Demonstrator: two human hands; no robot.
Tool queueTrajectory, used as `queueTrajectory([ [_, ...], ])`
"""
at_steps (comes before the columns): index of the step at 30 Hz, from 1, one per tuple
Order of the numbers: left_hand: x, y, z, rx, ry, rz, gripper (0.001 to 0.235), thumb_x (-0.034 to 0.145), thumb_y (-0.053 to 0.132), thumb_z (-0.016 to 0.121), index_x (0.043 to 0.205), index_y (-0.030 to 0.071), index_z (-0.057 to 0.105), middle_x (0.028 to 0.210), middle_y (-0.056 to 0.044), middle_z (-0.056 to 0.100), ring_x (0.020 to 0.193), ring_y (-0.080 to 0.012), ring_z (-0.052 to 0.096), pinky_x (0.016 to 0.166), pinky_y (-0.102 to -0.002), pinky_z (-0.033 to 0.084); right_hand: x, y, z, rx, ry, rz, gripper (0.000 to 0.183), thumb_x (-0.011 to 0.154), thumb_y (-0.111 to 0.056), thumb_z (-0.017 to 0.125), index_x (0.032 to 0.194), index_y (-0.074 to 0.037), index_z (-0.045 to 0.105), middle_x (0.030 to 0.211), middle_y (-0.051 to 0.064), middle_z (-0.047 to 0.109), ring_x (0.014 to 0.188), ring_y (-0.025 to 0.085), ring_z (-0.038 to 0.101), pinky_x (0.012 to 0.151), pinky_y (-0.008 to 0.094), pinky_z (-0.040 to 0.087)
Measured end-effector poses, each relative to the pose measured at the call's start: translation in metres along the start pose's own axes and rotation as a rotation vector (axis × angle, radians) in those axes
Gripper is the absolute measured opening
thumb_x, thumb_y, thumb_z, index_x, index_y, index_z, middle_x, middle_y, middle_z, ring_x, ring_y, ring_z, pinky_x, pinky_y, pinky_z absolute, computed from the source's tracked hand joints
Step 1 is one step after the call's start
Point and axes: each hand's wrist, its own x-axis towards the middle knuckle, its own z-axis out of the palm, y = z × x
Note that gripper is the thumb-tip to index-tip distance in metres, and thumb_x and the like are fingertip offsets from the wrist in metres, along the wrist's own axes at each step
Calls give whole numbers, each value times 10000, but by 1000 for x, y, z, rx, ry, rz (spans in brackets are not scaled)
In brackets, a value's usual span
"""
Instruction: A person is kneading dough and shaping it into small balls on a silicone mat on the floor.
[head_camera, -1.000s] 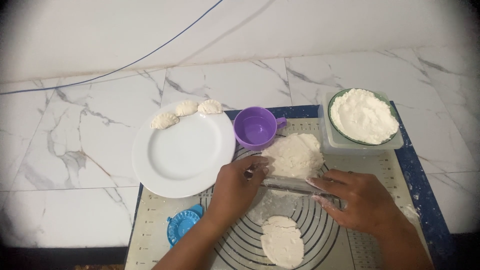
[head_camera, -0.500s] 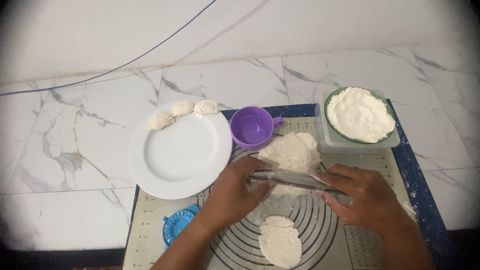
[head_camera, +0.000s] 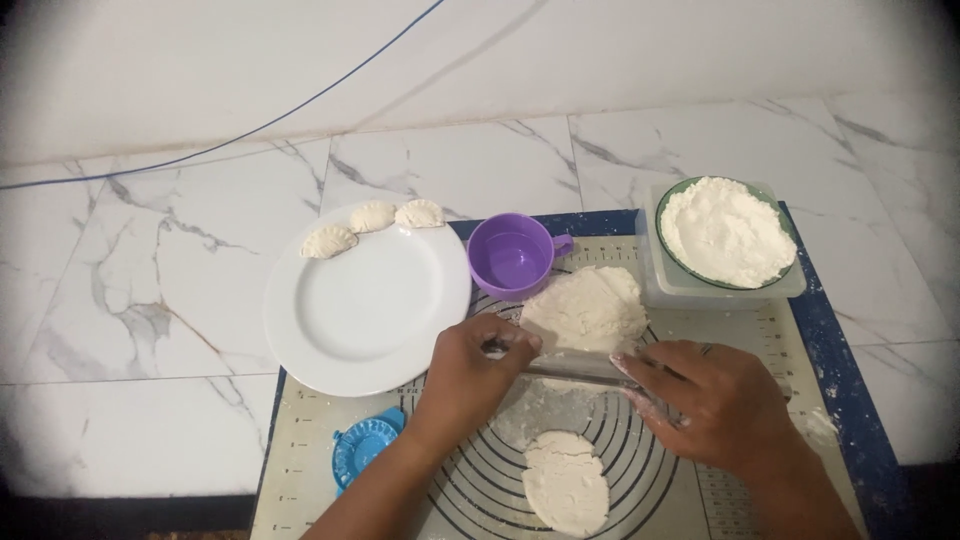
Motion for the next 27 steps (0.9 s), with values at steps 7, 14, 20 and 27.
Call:
queueTrajectory([
  [7,-4,-3,2,81,0,175,284,965,276,602,1030,43,751,878,-100,786,753,-186,734,762,-316,612,-7,9,8,48,-24,57,394,692,-210,841,1082,-188,786,967,3,715,472,121,538,420,278,448],
  [14,-7,-8,9,435,155,934,504,698,289,899,1102,42,726,1062,-80,724,978,-258,635,898,-389,501,-5,10,4,222,-141,179,420,724,-190,803,1136,-134,747,894,20,734,488,164,616,430,310,502],
  [20,-5,-14,15,545,220,1026,517,732,304,904,1133,25,733,1032,-59,742,918,-208,638,836,-356,481,-1,5,1,386,-344,344,353,768,-189,781,1116,-144,740,897,25,803,454,170,678,440,324,554],
  [27,-7,-13,12,636,223,1077,402,814,361,867,1073,68,771,926,-14,745,753,-149,621,669,-304,459,-1,3,-5,402,-399,368,358,791,-254,764,1144,-198,766,911,-9,822,437,178,669,440,353,535],
])
